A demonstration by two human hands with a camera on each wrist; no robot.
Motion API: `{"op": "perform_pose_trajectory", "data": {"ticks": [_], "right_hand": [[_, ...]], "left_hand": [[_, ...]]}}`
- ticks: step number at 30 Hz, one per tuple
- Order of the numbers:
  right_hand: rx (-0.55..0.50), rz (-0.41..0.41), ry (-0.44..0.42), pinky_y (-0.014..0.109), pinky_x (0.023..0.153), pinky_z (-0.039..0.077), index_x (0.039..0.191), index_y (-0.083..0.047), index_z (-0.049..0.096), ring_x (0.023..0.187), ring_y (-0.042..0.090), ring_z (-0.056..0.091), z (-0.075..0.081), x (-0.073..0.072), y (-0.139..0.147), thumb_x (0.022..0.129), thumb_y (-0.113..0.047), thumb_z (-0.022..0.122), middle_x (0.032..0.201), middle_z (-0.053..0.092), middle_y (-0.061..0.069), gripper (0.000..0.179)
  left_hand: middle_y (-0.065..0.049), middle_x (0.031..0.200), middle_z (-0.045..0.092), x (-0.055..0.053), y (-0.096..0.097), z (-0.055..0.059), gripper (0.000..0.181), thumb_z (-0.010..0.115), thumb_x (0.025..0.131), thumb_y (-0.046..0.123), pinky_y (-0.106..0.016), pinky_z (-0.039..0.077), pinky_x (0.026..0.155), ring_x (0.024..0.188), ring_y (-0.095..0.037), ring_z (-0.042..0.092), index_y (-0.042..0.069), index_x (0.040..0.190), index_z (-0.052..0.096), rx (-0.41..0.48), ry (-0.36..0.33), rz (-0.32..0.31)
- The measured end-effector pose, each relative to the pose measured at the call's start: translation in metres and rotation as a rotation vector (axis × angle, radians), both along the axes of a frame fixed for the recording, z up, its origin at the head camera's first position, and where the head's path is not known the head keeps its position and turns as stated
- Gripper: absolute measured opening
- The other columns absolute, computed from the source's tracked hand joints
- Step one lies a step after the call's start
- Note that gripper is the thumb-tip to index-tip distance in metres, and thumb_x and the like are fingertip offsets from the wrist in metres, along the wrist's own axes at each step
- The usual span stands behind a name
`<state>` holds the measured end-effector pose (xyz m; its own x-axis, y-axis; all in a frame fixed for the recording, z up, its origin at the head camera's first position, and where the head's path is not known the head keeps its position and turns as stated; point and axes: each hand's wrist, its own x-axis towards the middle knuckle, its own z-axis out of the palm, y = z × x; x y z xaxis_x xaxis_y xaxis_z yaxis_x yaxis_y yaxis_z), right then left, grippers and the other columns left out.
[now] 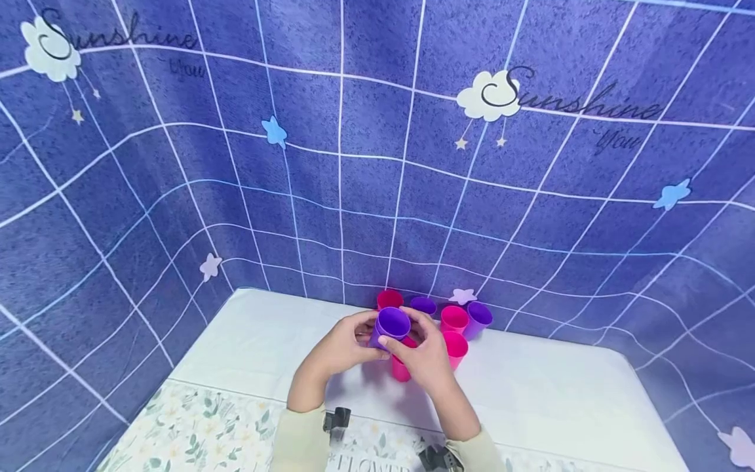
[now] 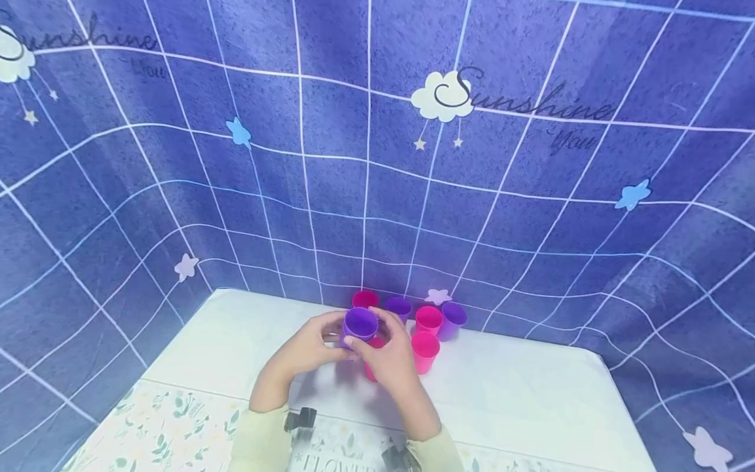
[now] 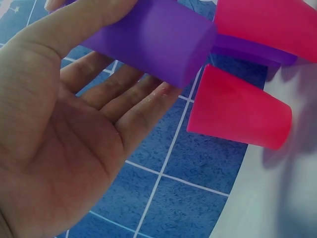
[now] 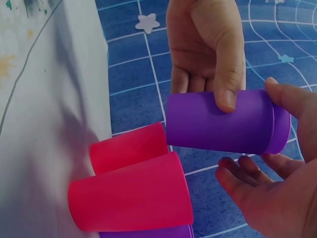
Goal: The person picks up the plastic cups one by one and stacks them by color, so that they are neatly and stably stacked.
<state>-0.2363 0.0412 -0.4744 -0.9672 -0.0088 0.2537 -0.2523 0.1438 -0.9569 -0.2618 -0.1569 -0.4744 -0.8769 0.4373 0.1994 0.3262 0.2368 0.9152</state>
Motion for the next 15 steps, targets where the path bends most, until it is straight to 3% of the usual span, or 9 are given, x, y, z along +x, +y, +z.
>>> {"op": "perform_pose_trajectory", "data": {"ticks": [8, 12, 15], "right_hand": [[0.020, 0.077, -0.006, 0.042, 0.114, 0.053, 0.147, -0.005, 0.058, 0.127, 0.033, 0.067, 0.007, -0.001, 0.007, 0.082, -0.011, 0.090, 0.142, 0.063, 0.017, 0.072], [-0.018, 0.106, 0.079, 0.048, 0.118, 0.049, 0.152, 0.000, 0.050, 0.132, 0.043, 0.062, 0.012, -0.003, 0.020, 0.090, -0.005, 0.079, 0.144, 0.060, 0.025, 0.068], [-0.018, 0.055, 0.135, 0.049, 0.117, 0.050, 0.150, 0.002, 0.053, 0.133, 0.047, 0.061, 0.012, -0.005, 0.032, 0.093, 0.000, 0.068, 0.140, 0.062, 0.026, 0.059]], "left_hand": [[-0.019, 0.140, 0.068, -0.002, 0.000, 0.001, 0.070, 0.089, 0.084, 0.013, -0.045, 0.059, 0.107, 0.123, -0.036, 0.070, 0.004, 0.146, 0.058, -0.020, 0.005, 0.007], [-0.020, 0.144, 0.064, 0.000, 0.002, -0.001, 0.073, 0.090, 0.083, 0.011, -0.052, 0.056, 0.111, 0.128, -0.040, 0.067, 0.002, 0.147, 0.057, -0.006, -0.015, 0.054], [-0.021, 0.144, 0.061, 0.004, 0.004, -0.005, 0.073, 0.091, 0.082, 0.011, -0.054, 0.053, 0.113, 0.131, -0.042, 0.065, 0.001, 0.146, 0.057, 0.006, -0.012, 0.084]]}}
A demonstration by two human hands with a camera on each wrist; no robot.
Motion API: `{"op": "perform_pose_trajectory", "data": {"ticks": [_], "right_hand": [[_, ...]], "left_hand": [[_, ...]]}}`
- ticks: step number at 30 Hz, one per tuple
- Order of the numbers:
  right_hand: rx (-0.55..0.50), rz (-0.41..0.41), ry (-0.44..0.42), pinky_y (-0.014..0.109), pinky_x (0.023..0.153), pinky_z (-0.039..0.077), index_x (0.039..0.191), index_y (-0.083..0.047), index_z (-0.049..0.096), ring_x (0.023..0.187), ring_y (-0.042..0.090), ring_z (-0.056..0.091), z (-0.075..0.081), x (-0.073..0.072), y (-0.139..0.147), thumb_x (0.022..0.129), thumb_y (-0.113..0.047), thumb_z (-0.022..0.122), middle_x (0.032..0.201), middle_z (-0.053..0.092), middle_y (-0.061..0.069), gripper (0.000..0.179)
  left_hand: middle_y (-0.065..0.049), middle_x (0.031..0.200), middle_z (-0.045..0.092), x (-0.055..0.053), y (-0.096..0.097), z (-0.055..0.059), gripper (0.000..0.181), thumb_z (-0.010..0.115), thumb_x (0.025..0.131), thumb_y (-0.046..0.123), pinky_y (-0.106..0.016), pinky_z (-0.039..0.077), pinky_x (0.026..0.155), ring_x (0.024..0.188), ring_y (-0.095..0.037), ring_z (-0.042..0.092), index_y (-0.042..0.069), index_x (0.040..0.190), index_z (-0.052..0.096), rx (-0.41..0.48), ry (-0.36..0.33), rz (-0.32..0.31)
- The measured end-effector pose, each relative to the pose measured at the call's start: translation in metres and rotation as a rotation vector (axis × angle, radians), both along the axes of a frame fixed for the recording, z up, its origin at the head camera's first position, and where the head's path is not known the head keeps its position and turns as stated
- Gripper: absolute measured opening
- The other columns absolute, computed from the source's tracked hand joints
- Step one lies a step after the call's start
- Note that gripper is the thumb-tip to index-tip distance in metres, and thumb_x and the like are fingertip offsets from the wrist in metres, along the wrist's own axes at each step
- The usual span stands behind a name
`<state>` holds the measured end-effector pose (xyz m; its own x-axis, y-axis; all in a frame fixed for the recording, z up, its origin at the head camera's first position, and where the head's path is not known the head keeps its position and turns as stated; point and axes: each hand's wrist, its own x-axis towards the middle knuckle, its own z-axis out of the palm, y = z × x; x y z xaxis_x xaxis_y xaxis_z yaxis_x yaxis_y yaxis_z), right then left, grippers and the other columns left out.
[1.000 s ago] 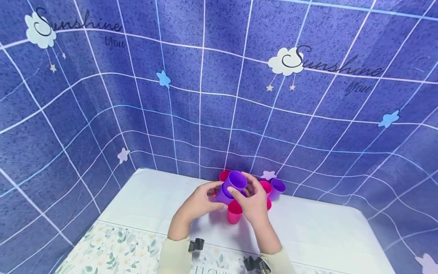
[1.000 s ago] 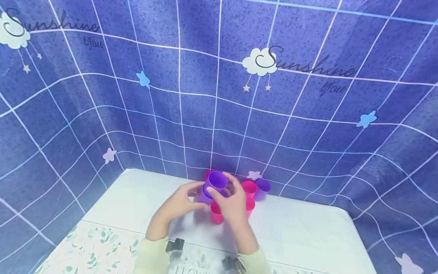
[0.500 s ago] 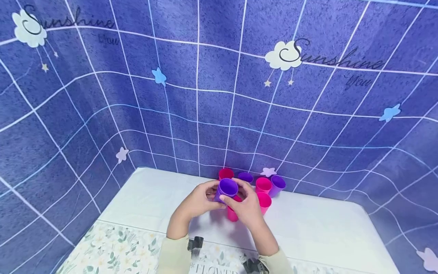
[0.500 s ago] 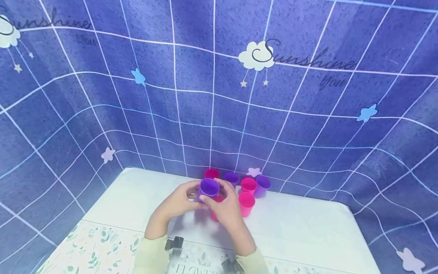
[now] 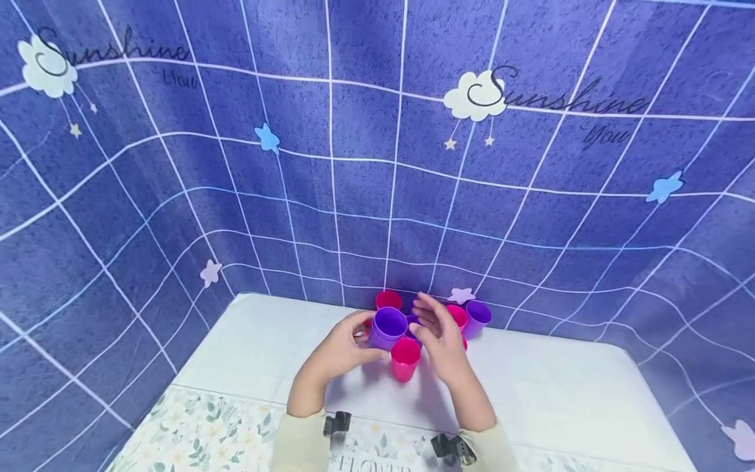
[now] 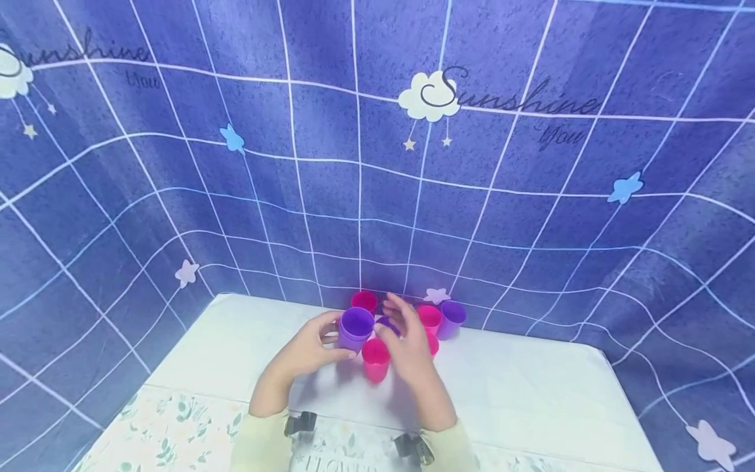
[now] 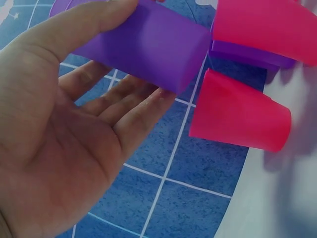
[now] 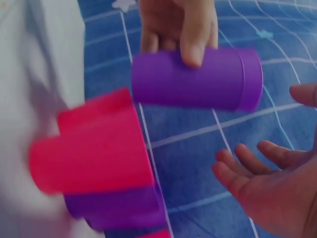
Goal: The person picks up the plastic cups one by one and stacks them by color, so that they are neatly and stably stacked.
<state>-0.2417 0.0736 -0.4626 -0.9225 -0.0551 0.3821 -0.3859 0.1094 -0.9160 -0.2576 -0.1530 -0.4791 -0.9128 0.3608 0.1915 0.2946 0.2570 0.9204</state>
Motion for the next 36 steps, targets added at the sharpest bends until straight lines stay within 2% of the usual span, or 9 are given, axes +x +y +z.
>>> {"op": "perform_pose_trajectory", "data": {"ticks": [2, 6, 10, 13, 14, 19, 23, 29, 36], "right_hand": [[0.047, -0.072, 0.000, 0.048, 0.115, 0.052, 0.146, 0.000, 0.057, 0.132, 0.044, 0.062, 0.000, -0.003, 0.009, 0.092, 0.000, 0.067, 0.138, 0.064, 0.023, 0.055], [0.258, -0.210, -0.010, 0.050, 0.115, 0.051, 0.139, -0.006, 0.065, 0.134, 0.036, 0.061, -0.001, -0.011, 0.022, 0.089, -0.005, 0.072, 0.139, 0.065, 0.016, 0.051], [0.431, -0.277, 0.016, 0.051, 0.110, 0.049, 0.137, -0.008, 0.067, 0.127, 0.034, 0.058, -0.007, -0.018, 0.025, 0.084, -0.008, 0.075, 0.138, 0.064, 0.014, 0.054], [0.489, -0.278, 0.051, 0.048, 0.102, 0.049, 0.133, -0.008, 0.070, 0.114, 0.033, 0.058, -0.010, -0.021, 0.027, 0.080, -0.006, 0.075, 0.131, 0.065, 0.014, 0.053], [0.509, -0.274, 0.064, 0.050, 0.105, 0.048, 0.130, -0.008, 0.072, 0.115, 0.033, 0.059, -0.012, -0.022, 0.027, 0.078, -0.006, 0.075, 0.129, 0.066, 0.014, 0.052], [0.642, -0.270, 0.122, 0.069, 0.125, 0.026, 0.115, -0.008, 0.077, 0.129, 0.043, 0.057, -0.023, -0.023, 0.026, 0.078, -0.002, 0.071, 0.130, 0.067, 0.020, 0.038], [0.749, -0.293, 0.133, 0.076, 0.125, 0.016, 0.111, -0.013, 0.079, 0.136, 0.047, 0.051, -0.030, -0.022, 0.024, 0.080, -0.003, 0.069, 0.135, 0.065, 0.022, 0.034], [0.844, -0.294, 0.152, 0.080, 0.121, 0.016, 0.105, -0.016, 0.082, 0.136, 0.045, 0.050, -0.034, -0.025, 0.020, 0.079, -0.004, 0.076, 0.135, 0.065, 0.021, 0.030], [0.918, -0.285, 0.110, 0.082, 0.120, 0.017, 0.102, -0.017, 0.083, 0.138, 0.045, 0.048, -0.038, -0.026, 0.021, 0.084, -0.010, 0.081, 0.137, 0.066, 0.020, 0.020]], "left_hand": [[-0.021, 0.143, 0.061, 0.001, 0.003, 0.000, 0.073, 0.091, 0.081, 0.012, -0.052, 0.053, 0.114, 0.132, -0.041, 0.063, 0.001, 0.145, 0.058, -0.007, 0.010, 0.005], [-0.021, 0.146, 0.060, 0.003, 0.006, 0.000, 0.076, 0.092, 0.081, 0.012, -0.048, 0.055, 0.112, 0.131, -0.039, 0.064, 0.001, 0.147, 0.057, -0.007, -0.019, 0.023], [-0.023, 0.146, 0.061, 0.010, 0.005, -0.006, 0.077, 0.090, 0.082, 0.011, -0.048, 0.057, 0.110, 0.128, -0.041, 0.067, 0.001, 0.149, 0.054, 0.036, -0.068, 0.056], [-0.023, 0.140, 0.065, 0.014, 0.005, -0.008, 0.076, 0.090, 0.082, 0.011, -0.048, 0.056, 0.110, 0.127, -0.040, 0.067, 0.002, 0.149, 0.055, 0.056, -0.083, 0.079], [-0.023, 0.137, 0.066, 0.015, 0.005, -0.008, 0.075, 0.090, 0.082, 0.010, -0.048, 0.057, 0.110, 0.126, -0.039, 0.068, 0.003, 0.148, 0.055, 0.058, -0.083, 0.089], [-0.022, 0.132, 0.068, 0.019, 0.002, -0.010, 0.076, 0.090, 0.081, 0.010, -0.045, 0.057, 0.109, 0.124, -0.036, 0.068, 0.003, 0.148, 0.055, 0.046, -0.083, 0.124], [-0.022, 0.131, 0.068, 0.017, -0.001, -0.013, 0.075, 0.090, 0.082, 0.009, -0.043, 0.058, 0.109, 0.123, -0.035, 0.069, 0.003, 0.148, 0.055, 0.037, -0.076, 0.135], [-0.020, 0.129, 0.069, 0.009, -0.003, -0.015, 0.073, 0.089, 0.081, 0.005, -0.039, 0.058, 0.107, 0.121, -0.033, 0.069, 0.004, 0.146, 0.057, 0.066, -0.054, 0.165], [-0.020, 0.130, 0.069, 0.007, -0.004, -0.018, 0.073, 0.089, 0.081, 0.003, -0.041, 0.059, 0.107, 0.120, -0.032, 0.070, 0.003, 0.146, 0.057, 0.075, -0.062, 0.182]]}}
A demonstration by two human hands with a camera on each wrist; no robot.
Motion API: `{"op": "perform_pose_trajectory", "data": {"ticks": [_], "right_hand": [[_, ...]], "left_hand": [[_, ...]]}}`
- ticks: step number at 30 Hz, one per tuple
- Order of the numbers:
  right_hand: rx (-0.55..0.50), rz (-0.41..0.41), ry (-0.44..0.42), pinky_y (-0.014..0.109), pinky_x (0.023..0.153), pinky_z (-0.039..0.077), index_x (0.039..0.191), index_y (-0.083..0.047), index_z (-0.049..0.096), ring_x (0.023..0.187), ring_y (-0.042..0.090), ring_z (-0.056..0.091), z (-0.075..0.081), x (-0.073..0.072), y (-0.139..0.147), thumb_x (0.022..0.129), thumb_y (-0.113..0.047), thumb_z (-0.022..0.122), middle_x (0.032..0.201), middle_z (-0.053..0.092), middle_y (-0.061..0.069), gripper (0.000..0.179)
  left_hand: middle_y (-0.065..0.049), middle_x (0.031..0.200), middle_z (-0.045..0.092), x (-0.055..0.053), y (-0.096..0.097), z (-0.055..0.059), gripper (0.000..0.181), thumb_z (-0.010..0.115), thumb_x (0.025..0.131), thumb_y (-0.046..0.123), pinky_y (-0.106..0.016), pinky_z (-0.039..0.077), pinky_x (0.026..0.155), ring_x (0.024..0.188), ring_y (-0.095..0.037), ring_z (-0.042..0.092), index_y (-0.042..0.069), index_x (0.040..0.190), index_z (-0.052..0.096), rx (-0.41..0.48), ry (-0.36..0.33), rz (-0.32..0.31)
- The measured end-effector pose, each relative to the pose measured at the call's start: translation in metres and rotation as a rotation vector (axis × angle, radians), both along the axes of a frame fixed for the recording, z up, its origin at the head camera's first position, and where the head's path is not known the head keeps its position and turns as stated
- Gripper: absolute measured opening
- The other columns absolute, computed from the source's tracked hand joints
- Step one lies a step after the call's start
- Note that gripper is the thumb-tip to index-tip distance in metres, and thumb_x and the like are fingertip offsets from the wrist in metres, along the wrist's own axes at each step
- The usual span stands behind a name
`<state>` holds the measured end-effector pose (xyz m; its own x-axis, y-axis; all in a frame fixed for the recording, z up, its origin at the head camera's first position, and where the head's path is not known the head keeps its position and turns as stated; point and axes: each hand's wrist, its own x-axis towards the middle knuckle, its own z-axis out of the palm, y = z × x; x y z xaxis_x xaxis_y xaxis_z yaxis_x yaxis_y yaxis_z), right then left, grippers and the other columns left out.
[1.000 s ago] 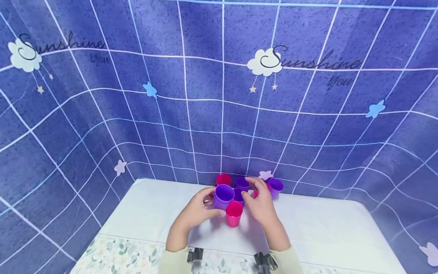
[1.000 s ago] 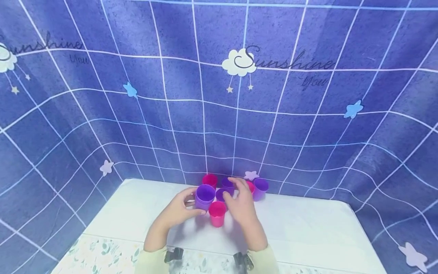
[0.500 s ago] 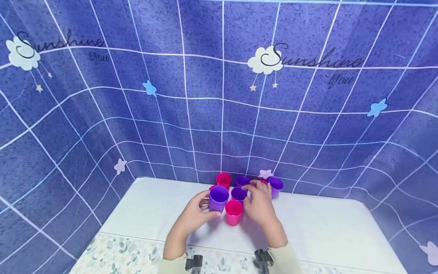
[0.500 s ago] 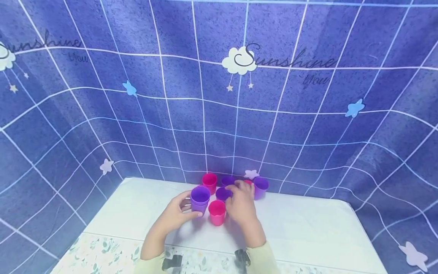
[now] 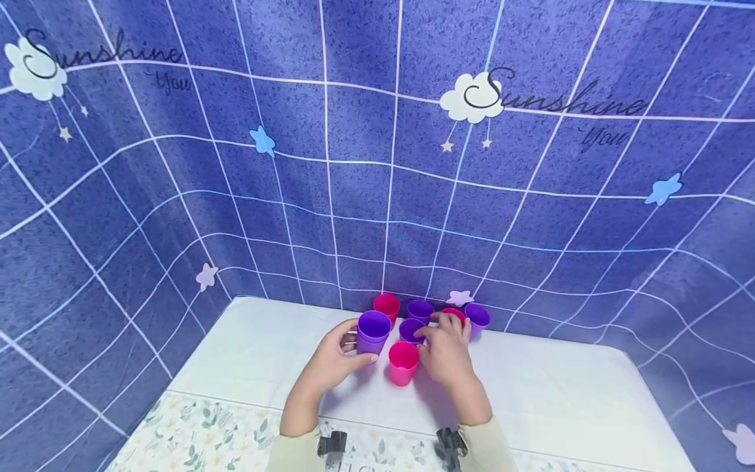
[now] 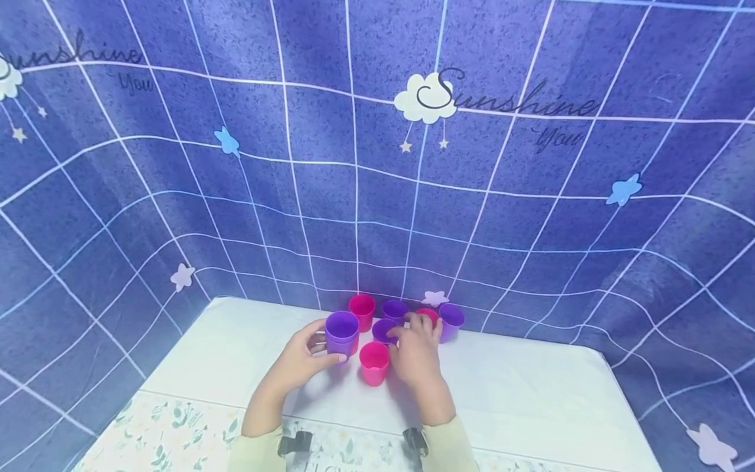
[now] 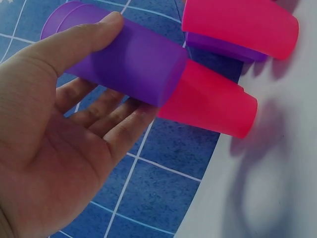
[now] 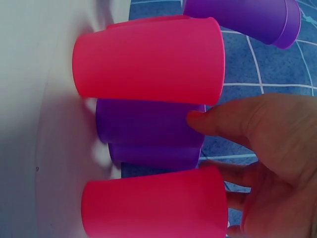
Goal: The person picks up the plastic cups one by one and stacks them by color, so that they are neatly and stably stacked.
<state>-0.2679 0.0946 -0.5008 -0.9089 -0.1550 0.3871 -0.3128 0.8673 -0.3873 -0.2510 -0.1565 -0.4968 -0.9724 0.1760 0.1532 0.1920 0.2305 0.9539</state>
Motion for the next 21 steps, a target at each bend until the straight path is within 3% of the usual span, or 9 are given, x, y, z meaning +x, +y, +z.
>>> {"op": "perform_pose_trajectory", "data": {"ticks": [6, 13, 21], "right_hand": [[0.000, 0.029, 0.035, 0.082, 0.116, 0.020, 0.090, -0.017, 0.083, 0.132, 0.047, 0.052, -0.0004, 0.0012, 0.0008, 0.084, -0.007, 0.082, 0.131, 0.070, 0.017, 0.012], [-0.039, 0.036, 0.060, 0.073, 0.113, 0.028, 0.090, -0.016, 0.081, 0.130, 0.045, 0.053, 0.0011, 0.0030, -0.0006, 0.087, -0.010, 0.082, 0.129, 0.071, 0.018, 0.007], [-0.175, 0.060, 0.014, 0.063, 0.104, 0.035, 0.093, -0.014, 0.077, 0.129, 0.041, 0.054, 0.0079, 0.0028, -0.0013, 0.092, -0.010, 0.078, 0.132, 0.070, 0.018, 0.004]], "left_hand": [[-0.023, 0.128, 0.068, 0.0018, 0.0008, -0.0009, 0.071, 0.088, 0.082, 0.005, -0.042, 0.060, 0.105, 0.117, -0.032, 0.070, 0.001, 0.145, 0.057, -0.020, 0.012, -0.015], [-0.024, 0.131, 0.068, 0.0018, 0.0004, -0.0011, 0.071, 0.088, 0.083, 0.007, -0.045, 0.058, 0.108, 0.122, -0.036, 0.069, 0.000, 0.146, 0.055, -0.016, -0.003, -0.026], [-0.021, 0.128, 0.069, -0.0002, 0.0016, -0.0032, 0.071, 0.089, 0.081, 0.005, -0.041, 0.060, 0.105, 0.118, -0.032, 0.069, 0.001, 0.145, 0.057, -0.015, 0.014, -0.021]]}}
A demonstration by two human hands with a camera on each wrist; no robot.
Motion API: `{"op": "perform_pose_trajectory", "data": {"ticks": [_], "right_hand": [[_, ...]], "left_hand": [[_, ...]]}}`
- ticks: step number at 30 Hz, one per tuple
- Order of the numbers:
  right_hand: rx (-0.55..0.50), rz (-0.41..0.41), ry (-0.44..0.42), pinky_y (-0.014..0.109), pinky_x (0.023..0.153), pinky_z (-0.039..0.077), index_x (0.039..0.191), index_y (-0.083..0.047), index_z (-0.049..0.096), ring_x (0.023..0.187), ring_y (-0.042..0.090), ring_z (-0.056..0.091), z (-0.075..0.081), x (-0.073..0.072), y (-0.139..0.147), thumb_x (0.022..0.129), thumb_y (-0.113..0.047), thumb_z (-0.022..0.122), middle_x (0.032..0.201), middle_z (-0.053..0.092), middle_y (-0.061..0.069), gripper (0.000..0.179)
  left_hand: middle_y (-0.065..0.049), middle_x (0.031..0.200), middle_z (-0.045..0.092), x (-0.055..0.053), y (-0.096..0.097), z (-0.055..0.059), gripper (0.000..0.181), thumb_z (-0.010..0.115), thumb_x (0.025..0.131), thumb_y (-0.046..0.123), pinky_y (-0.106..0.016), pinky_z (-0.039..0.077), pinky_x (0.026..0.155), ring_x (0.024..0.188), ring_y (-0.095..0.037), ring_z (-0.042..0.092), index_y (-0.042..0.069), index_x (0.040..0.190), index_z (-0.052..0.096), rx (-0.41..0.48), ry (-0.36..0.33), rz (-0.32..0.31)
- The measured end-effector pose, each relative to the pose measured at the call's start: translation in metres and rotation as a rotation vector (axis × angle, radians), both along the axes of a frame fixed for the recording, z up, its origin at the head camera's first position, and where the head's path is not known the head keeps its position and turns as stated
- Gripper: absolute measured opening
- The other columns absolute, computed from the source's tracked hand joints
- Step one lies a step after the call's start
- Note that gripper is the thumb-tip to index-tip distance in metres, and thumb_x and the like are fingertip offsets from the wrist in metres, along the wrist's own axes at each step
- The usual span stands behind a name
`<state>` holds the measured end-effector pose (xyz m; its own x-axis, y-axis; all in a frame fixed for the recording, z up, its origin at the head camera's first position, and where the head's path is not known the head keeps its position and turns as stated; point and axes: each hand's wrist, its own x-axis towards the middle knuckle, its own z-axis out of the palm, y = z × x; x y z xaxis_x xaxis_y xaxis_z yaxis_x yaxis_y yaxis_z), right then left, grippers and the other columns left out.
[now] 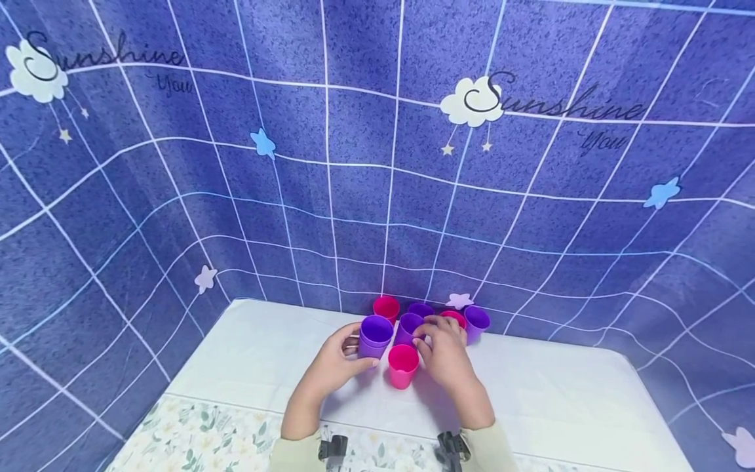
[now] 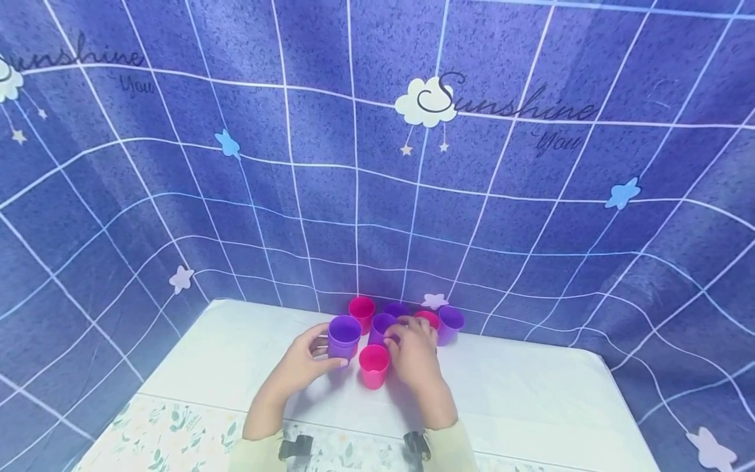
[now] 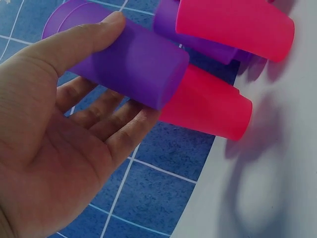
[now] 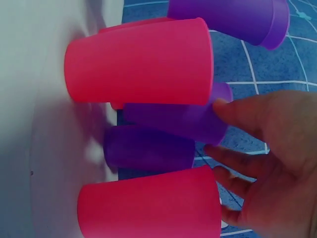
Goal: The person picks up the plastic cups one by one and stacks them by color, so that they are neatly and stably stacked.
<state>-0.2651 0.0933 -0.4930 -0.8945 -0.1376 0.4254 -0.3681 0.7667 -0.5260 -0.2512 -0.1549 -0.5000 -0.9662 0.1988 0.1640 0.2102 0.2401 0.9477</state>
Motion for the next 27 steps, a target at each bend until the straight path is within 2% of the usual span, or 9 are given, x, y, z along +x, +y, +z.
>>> {"op": "perform_pose_trajectory", "data": {"ticks": [4, 9, 12, 16, 18, 22, 25, 27], "right_hand": [[-0.088, 0.028, 0.016, 0.062, 0.102, 0.037, 0.095, -0.013, 0.075, 0.133, 0.042, 0.052, 0.0026, -0.0001, 0.0000, 0.095, -0.010, 0.075, 0.139, 0.067, 0.020, 0.003], [-0.192, 0.044, 0.045, 0.065, 0.112, 0.039, 0.102, -0.010, 0.072, 0.138, 0.048, 0.053, 0.0048, -0.0026, 0.0014, 0.099, -0.010, 0.069, 0.147, 0.062, 0.024, 0.004], [-0.248, 0.044, 0.061, 0.066, 0.116, 0.042, 0.104, -0.010, 0.070, 0.139, 0.050, 0.053, 0.0042, -0.0040, 0.0024, 0.100, -0.008, 0.068, 0.148, 0.061, 0.025, 0.004], [-0.315, 0.037, 0.060, 0.062, 0.117, 0.044, 0.106, -0.010, 0.069, 0.141, 0.046, 0.053, 0.0045, -0.0033, 0.0022, 0.103, -0.011, 0.066, 0.149, 0.057, 0.022, 0.004], [-0.362, 0.029, 0.062, 0.058, 0.112, 0.049, 0.106, -0.009, 0.070, 0.134, 0.043, 0.058, 0.0054, -0.0016, 0.0017, 0.103, -0.012, 0.067, 0.149, 0.055, 0.020, 0.006], [-0.452, 0.005, 0.080, 0.032, 0.099, 0.052, 0.106, -0.008, 0.073, 0.119, 0.029, 0.063, 0.0077, 0.0007, 0.0003, 0.101, -0.015, 0.070, 0.144, 0.051, 0.017, 0.009], [-0.514, 0.003, 0.095, 0.016, 0.092, 0.048, 0.104, -0.008, 0.074, 0.118, 0.018, 0.059, 0.0079, 0.0004, -0.0011, 0.100, -0.015, 0.072, 0.141, 0.049, 0.016, 0.009], [-0.569, 0.012, 0.105, 0.011, 0.092, 0.049, 0.103, -0.006, 0.074, 0.119, 0.014, 0.057, 0.0078, -0.0001, -0.0022, 0.100, -0.013, 0.073, 0.139, 0.047, 0.016, 0.008]], "left_hand": [[-0.019, 0.128, 0.069, -0.0001, 0.0011, -0.0002, 0.072, 0.089, 0.081, 0.005, -0.040, 0.059, 0.106, 0.118, -0.031, 0.069, 0.002, 0.145, 0.058, -0.003, 0.004, 0.000], [-0.021, 0.128, 0.069, -0.0010, 0.0018, -0.0015, 0.072, 0.089, 0.081, 0.005, -0.041, 0.060, 0.105, 0.118, -0.033, 0.069, 0.002, 0.146, 0.057, 0.003, 0.009, -0.005], [-0.020, 0.129, 0.069, -0.0013, 0.0025, -0.0029, 0.073, 0.089, 0.081, 0.005, -0.038, 0.060, 0.104, 0.117, -0.031, 0.069, 0.002, 0.146, 0.057, -0.005, 0.008, -0.001], [-0.018, 0.129, 0.069, -0.0015, 0.0037, -0.0037, 0.073, 0.089, 0.081, 0.006, -0.033, 0.059, 0.103, 0.116, -0.028, 0.068, 0.003, 0.147, 0.057, -0.015, 0.002, 0.010], [-0.018, 0.129, 0.069, -0.0016, 0.0047, -0.0042, 0.073, 0.089, 0.082, 0.007, -0.033, 0.059, 0.102, 0.116, -0.026, 0.068, 0.004, 0.148, 0.057, -0.016, -0.002, 0.010], [-0.016, 0.129, 0.070, -0.0027, 0.0066, -0.0049, 0.076, 0.090, 0.082, 0.013, -0.037, 0.058, 0.103, 0.116, -0.025, 0.067, 0.007, 0.150, 0.056, -0.016, -0.011, 0.003], [-0.015, 0.128, 0.070, -0.0035, 0.0076, -0.0055, 0.075, 0.090, 0.082, 0.013, -0.041, 0.058, 0.104, 0.116, -0.025, 0.067, 0.007, 0.149, 0.056, -0.022, -0.011, 0.009], [-0.015, 0.128, 0.070, -0.0039, 0.0075, -0.0061, 0.075, 0.090, 0.082, 0.013, -0.041, 0.058, 0.104, 0.116, -0.025, 0.068, 0.006, 0.149, 0.057, -0.027, -0.009, 0.014]]}}
